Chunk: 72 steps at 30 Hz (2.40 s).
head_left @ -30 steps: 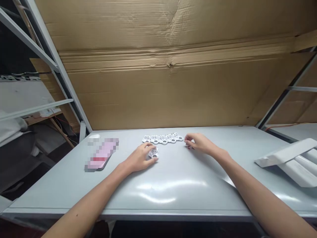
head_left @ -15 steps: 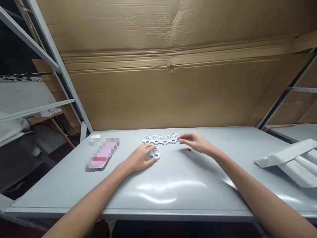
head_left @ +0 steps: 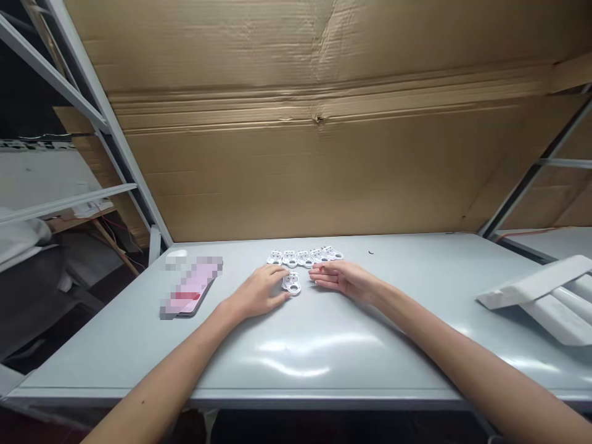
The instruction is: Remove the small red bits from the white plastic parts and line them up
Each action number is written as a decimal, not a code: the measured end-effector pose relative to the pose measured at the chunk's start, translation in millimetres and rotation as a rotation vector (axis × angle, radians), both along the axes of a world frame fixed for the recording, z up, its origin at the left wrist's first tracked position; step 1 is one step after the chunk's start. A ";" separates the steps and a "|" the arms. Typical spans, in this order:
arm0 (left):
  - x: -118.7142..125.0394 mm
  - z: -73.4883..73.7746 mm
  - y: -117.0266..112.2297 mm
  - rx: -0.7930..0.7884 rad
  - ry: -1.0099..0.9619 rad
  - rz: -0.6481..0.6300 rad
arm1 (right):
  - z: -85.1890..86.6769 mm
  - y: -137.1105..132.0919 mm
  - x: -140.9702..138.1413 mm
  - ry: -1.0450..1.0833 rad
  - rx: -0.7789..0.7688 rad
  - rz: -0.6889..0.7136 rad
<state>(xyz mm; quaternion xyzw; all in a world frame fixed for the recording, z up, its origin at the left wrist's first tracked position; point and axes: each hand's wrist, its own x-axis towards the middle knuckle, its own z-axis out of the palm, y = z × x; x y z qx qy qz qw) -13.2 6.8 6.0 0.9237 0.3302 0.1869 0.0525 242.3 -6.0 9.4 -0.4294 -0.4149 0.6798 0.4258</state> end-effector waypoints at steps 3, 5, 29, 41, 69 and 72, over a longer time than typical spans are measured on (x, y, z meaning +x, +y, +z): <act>-1.9 2.3 0.5 0.019 0.004 -0.006 | 0.7 0.2 -1.7 0.046 -0.045 -0.011; -4.1 5.1 0.1 0.035 -0.005 -0.019 | 2.6 -0.1 -1.8 0.066 -0.035 -0.008; -0.2 6.3 -16.3 -0.151 0.141 -0.105 | -10.1 1.0 -5.6 -0.661 0.731 -0.067; 1.2 8.3 -17.4 -0.155 0.174 -0.126 | -24.9 5.7 -9.9 -0.845 0.921 -0.027; 14.1 -6.5 -9.6 -0.001 -0.050 0.068 | -5.7 -15.2 -14.2 -0.965 1.054 0.373; 10.7 -2.0 -9.2 0.008 -0.012 0.114 | -5.3 -15.0 -12.6 -0.958 1.019 0.348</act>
